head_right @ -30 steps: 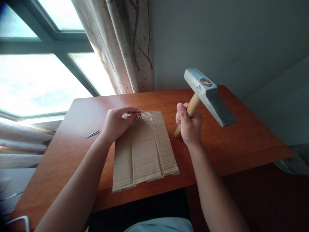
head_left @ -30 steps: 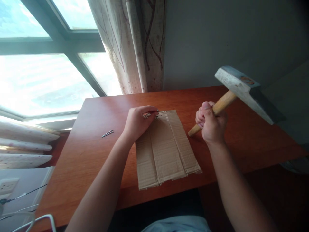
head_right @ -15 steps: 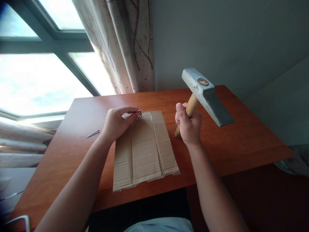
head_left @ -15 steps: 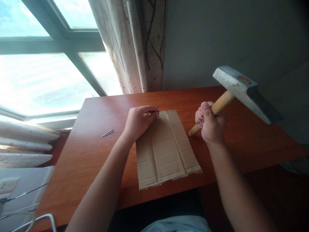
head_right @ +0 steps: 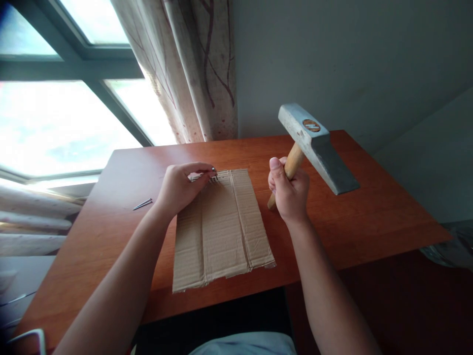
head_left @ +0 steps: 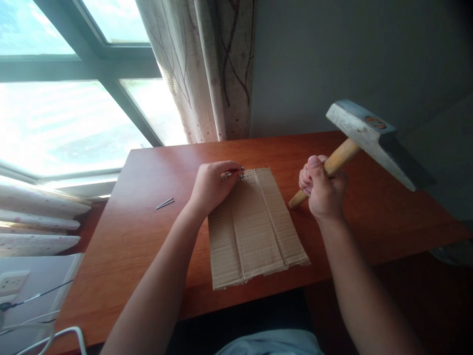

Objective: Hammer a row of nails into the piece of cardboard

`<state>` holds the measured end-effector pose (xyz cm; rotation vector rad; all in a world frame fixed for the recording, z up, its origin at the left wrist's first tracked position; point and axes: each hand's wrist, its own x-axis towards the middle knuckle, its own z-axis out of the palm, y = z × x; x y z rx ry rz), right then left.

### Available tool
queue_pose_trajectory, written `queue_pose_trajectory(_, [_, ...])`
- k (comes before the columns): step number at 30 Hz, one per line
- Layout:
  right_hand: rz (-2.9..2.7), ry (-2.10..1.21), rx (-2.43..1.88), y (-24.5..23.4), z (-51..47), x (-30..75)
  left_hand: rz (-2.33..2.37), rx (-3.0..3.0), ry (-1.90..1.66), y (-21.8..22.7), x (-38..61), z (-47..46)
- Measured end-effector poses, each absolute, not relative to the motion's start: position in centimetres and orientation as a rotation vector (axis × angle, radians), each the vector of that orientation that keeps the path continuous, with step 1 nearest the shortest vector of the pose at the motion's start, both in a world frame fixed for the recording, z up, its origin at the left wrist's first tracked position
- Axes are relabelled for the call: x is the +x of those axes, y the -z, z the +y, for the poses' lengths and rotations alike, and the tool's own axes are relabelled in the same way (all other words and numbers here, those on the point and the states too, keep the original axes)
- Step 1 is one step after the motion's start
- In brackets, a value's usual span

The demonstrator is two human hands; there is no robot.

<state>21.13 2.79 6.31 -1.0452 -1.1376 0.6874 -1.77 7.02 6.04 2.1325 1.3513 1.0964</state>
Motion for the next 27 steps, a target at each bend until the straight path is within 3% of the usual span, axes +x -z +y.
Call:
queue_pose_trajectory(7, [-1.155, -0.758, -0.988, -6.7, 2.8, 20.9, 1.346, 2.205, -1.056, -6.1, -1.6, 7.2])
queue_pose_trajectory(11, [-1.312, -0.844, -1.173, -7.6, 2.5, 21.6, 1.315, 2.233, -1.050, -6.0, -1.7, 7.4])
queue_pose_trajectory(17, [-1.726, -0.619, -1.567, -9.6, 1.6, 23.0, 1.284, 2.225, -1.054, -5.8, -1.7, 7.6])
queue_pose_trajectory(27, [-2.122, -0.385, -1.670, -13.5, 2.1, 21.3, 1.286, 2.255, -1.016, -5.5, -1.7, 7.5])
